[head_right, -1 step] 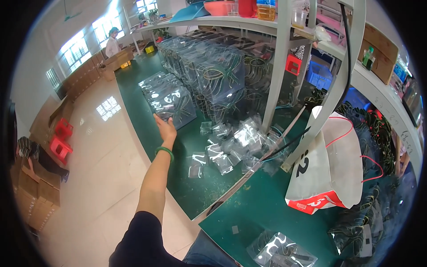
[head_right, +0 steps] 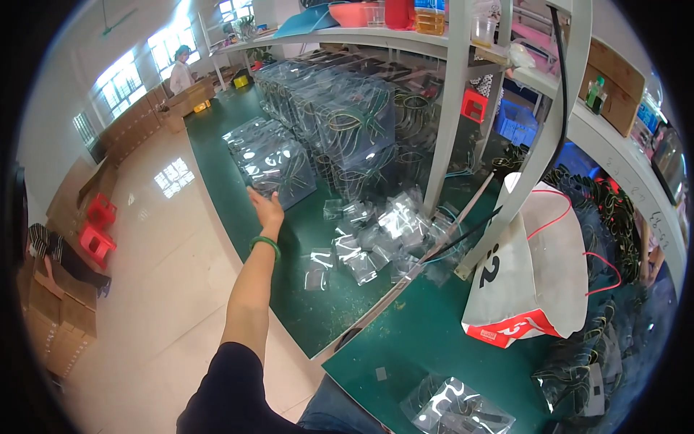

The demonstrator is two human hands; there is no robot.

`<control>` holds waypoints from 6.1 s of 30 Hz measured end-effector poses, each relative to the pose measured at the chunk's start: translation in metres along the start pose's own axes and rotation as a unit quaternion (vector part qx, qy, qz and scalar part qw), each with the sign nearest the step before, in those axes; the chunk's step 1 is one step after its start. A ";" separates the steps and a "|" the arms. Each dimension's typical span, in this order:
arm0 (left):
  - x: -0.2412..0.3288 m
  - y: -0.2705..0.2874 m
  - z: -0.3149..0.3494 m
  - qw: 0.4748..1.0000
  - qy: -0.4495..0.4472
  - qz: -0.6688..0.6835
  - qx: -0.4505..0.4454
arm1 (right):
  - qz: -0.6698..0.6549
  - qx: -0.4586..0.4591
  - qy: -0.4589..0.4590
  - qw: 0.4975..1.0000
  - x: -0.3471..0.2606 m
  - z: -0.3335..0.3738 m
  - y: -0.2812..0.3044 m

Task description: Putting green bow-shaped decorative items into small plastic bags at a factory workbench.

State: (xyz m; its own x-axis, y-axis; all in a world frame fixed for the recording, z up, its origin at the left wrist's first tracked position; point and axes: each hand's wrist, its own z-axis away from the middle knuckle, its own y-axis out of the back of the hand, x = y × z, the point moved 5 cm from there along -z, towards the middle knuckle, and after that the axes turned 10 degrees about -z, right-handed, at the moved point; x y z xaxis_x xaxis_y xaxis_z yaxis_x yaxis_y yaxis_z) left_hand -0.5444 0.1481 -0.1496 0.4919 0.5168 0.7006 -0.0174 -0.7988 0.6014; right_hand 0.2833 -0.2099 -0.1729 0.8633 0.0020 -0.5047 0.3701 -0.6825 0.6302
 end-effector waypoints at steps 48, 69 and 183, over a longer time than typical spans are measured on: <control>0.166 0.181 0.436 0.521 -0.468 0.255 -0.667 | -0.277 0.006 -0.208 0.938 -0.011 -0.034 0.058; 0.141 0.230 0.303 0.752 -0.207 0.471 -0.413 | -0.736 -0.109 0.127 0.656 -0.148 0.005 0.129; 0.306 0.262 0.496 0.332 -0.790 0.189 -0.480 | -0.070 -0.540 0.178 0.820 -0.155 -0.139 0.017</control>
State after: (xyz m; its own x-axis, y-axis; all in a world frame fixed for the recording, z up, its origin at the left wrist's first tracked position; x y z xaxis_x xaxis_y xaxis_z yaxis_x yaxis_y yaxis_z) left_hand 0.0332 -0.0556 0.0321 0.1265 -0.9763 0.1755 -0.2335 0.1427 0.9618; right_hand 0.2033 -0.1204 -0.0018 0.7609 0.3698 -0.5331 0.3958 0.3864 0.8331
